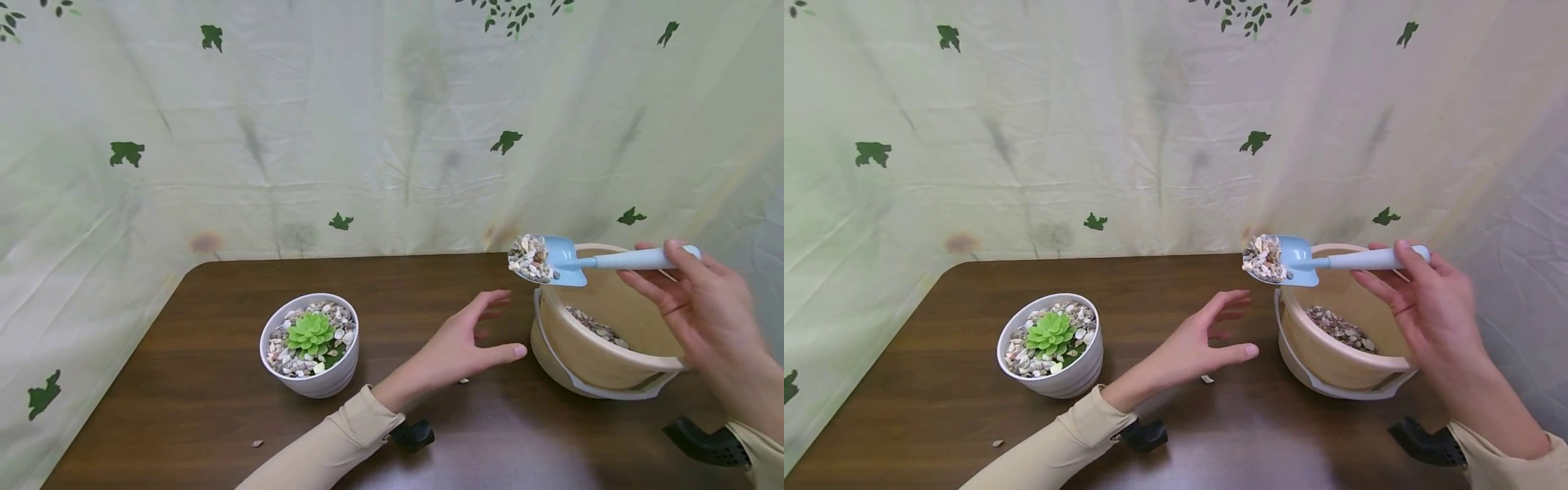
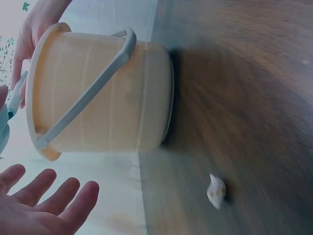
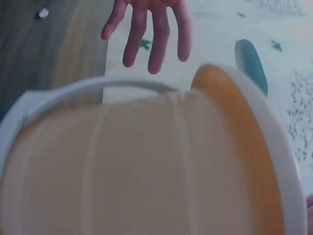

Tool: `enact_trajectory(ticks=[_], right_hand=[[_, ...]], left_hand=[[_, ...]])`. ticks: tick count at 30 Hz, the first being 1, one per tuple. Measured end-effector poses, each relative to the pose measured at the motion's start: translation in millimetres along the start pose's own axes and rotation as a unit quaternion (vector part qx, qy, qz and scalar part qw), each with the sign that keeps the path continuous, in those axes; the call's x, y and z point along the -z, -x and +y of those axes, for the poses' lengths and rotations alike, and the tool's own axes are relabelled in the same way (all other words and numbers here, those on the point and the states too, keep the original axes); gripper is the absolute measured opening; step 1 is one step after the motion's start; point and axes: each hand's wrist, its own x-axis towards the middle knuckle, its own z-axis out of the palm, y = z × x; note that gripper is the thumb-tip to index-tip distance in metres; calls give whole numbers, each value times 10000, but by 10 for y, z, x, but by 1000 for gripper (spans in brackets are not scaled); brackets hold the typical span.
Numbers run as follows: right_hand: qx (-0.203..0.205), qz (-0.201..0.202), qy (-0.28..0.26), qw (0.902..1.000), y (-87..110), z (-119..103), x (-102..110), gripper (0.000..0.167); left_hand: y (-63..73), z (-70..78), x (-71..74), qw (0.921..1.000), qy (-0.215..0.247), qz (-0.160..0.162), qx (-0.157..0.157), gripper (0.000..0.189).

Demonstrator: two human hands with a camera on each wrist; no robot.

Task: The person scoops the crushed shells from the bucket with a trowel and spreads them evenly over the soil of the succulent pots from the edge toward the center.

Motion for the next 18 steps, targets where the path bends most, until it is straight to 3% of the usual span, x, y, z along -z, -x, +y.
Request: enact_trajectory(ticks=[7, 18], right_hand=[[-77, -16, 180, 9998, -5, 175, -106, 11], [-88, -537, 284, 9981, 2, 444, -278, 12]], left_hand=[[226, 15, 158, 9990, -427, -82, -80, 73], [657, -42, 384, 9962, -845, -154, -113, 74]])
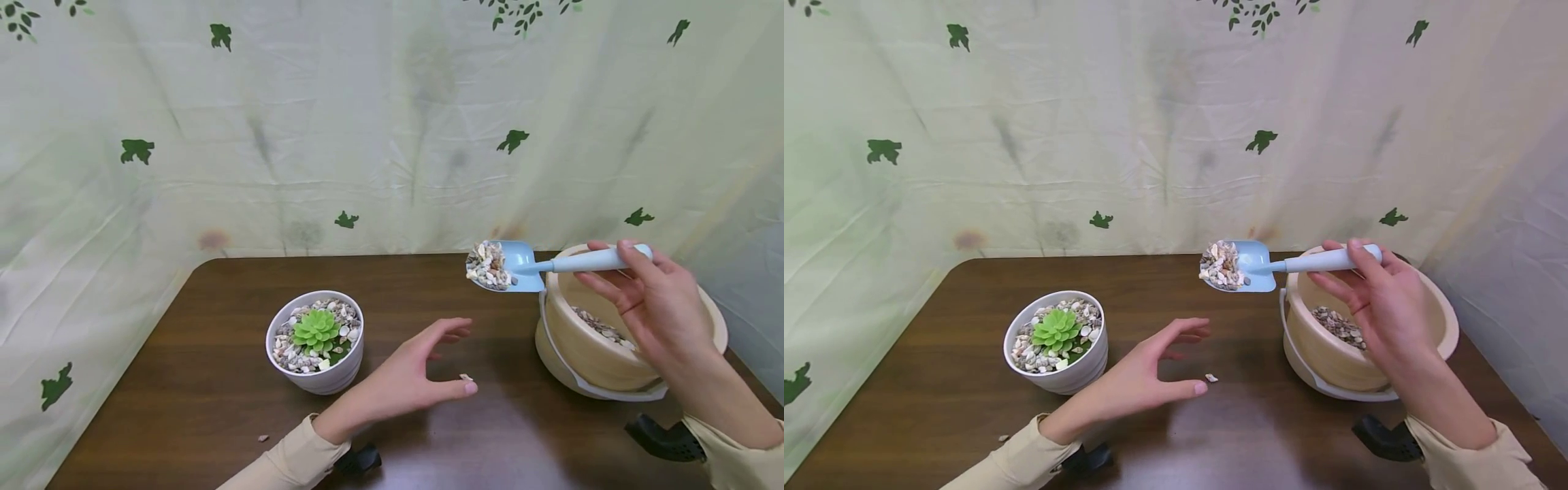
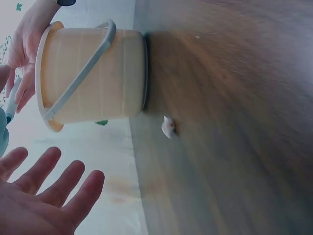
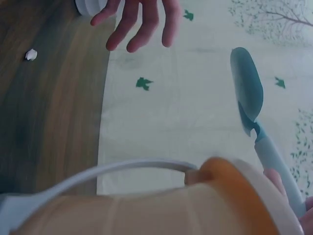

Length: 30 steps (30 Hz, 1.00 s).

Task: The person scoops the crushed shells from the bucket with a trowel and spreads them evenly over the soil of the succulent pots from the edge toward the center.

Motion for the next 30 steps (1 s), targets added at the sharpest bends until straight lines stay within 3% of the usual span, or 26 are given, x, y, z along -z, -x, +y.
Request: enact_trajectory(ticks=[13, 21, 27, 30], right_hand=[[-83, -315, 419, 9986, -10, 230, -172, 16], [-189, -369, 718, 9966, 3, 370, -278, 20], [-160, -382, 1047, 9936, 30, 494, -345, 16], [-230, -384, 1222, 9915, 32, 571, -370, 14]], left_hand=[[550, -68, 217, 9999, -19, 94, 75, 65], [1038, -168, 385, 9992, -144, 297, 215, 60], [1355, -232, 564, 9981, -268, 512, -208, 54], [1488, -246, 688, 9977, -306, 558, -249, 51]])
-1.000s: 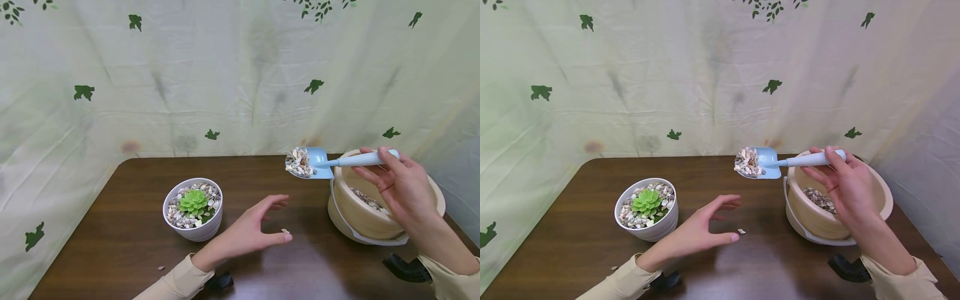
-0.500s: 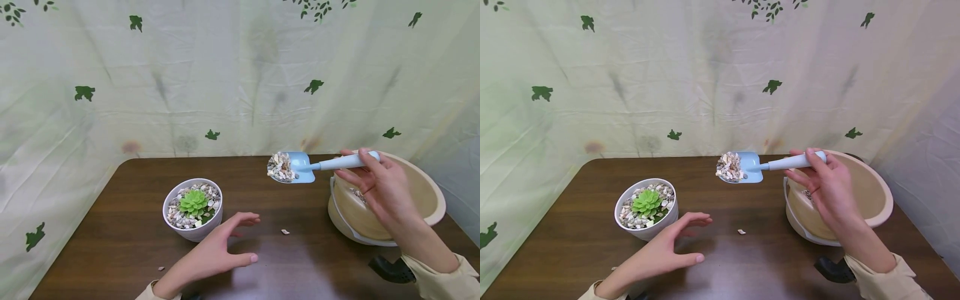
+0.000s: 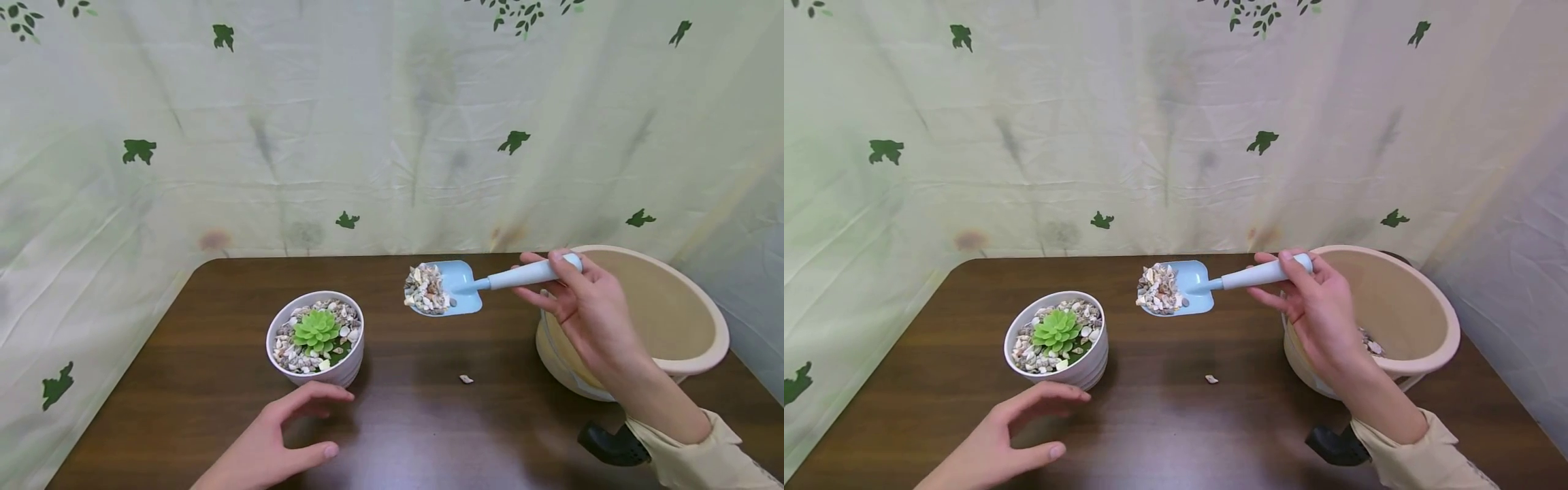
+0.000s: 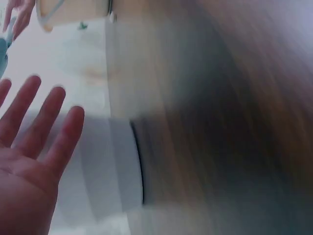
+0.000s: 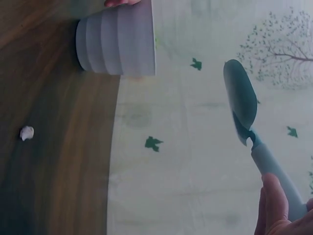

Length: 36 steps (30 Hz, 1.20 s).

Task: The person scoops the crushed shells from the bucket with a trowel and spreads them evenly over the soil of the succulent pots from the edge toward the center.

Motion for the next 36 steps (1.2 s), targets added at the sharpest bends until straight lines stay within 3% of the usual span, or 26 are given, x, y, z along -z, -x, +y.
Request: enact_trajectory(ticks=[7, 10, 14, 16, 19, 26, 31, 36], right_hand=[[-27, -53, 226, 9997, -17, 167, -92, 10], [-120, -1, 352, 9993, -28, 230, -126, 8], [-273, 91, 572, 9979, -47, 322, -168, 10], [-320, 136, 655, 9972, -57, 374, -189, 11], [-354, 207, 714, 9966, -66, 462, -223, 12], [-359, 274, 705, 9965, -101, 658, -316, 11], [-311, 296, 684, 9967, -127, 737, -362, 9], [-301, 308, 676, 9968, -147, 803, -392, 12]], left_hand=[[226, 5, 357, 9984, -405, 359, 158, 44], [285, 11, 503, 9934, -795, 646, 522, 40], [306, 1, 662, 9803, -1239, 1113, 1062, 39], [290, -28, 712, 9769, -1287, 1297, 1111, 44], [226, -97, 750, 9781, -1128, 1410, 1032, 59], [-4, -244, 777, 9847, -417, 1267, 1125, 92], [-139, -306, 853, 9885, -62, 813, 1275, 99], [-257, -395, 914, 9920, 594, 337, 1061, 107]])
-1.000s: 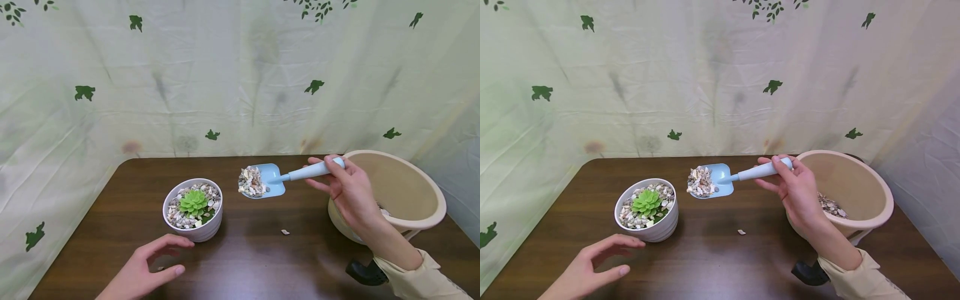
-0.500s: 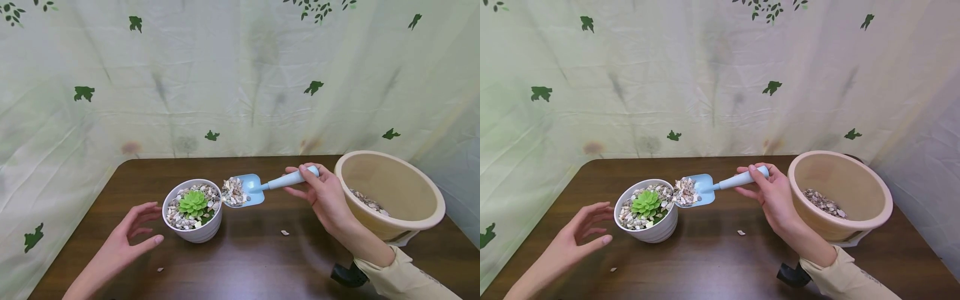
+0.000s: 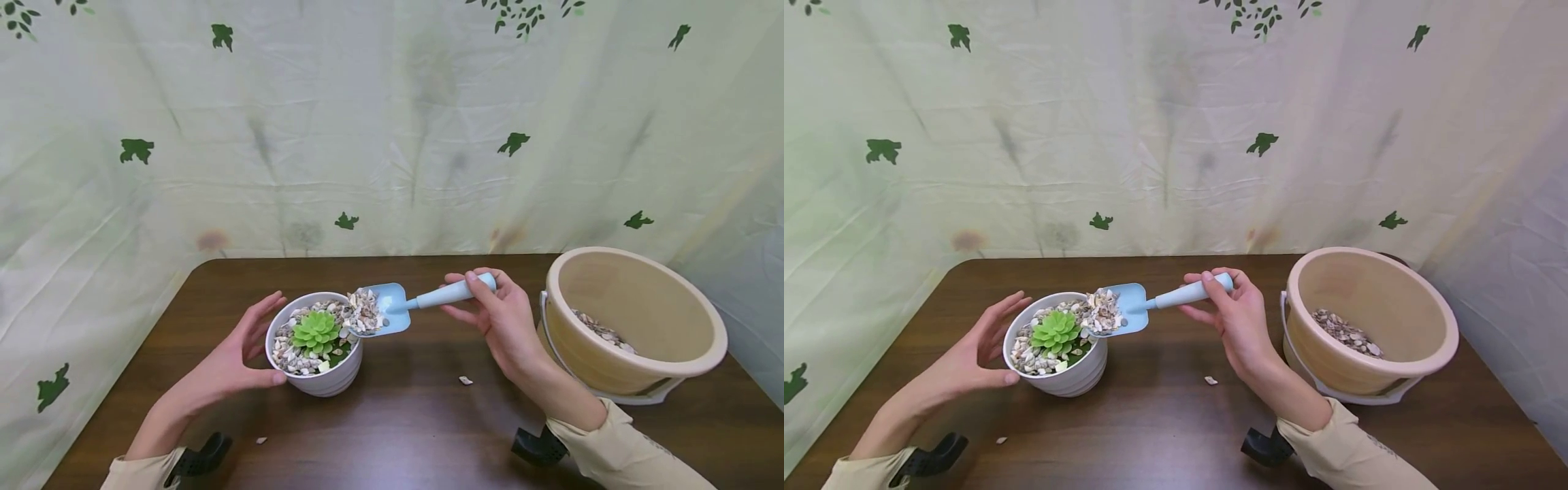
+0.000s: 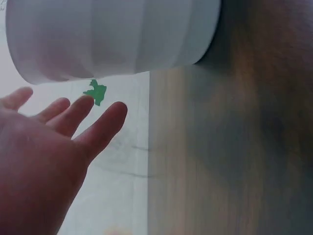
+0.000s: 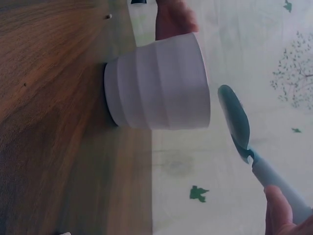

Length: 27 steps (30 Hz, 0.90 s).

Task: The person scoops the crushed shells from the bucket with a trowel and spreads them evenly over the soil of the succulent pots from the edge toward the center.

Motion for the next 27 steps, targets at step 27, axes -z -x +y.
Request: enact_trajectory(ticks=[27], right_hand=[[878, -133, 1078, 9902, 15, 52, -47, 19]], left_hand=[[-163, -77, -65, 9973, 529, -277, 432, 103]])
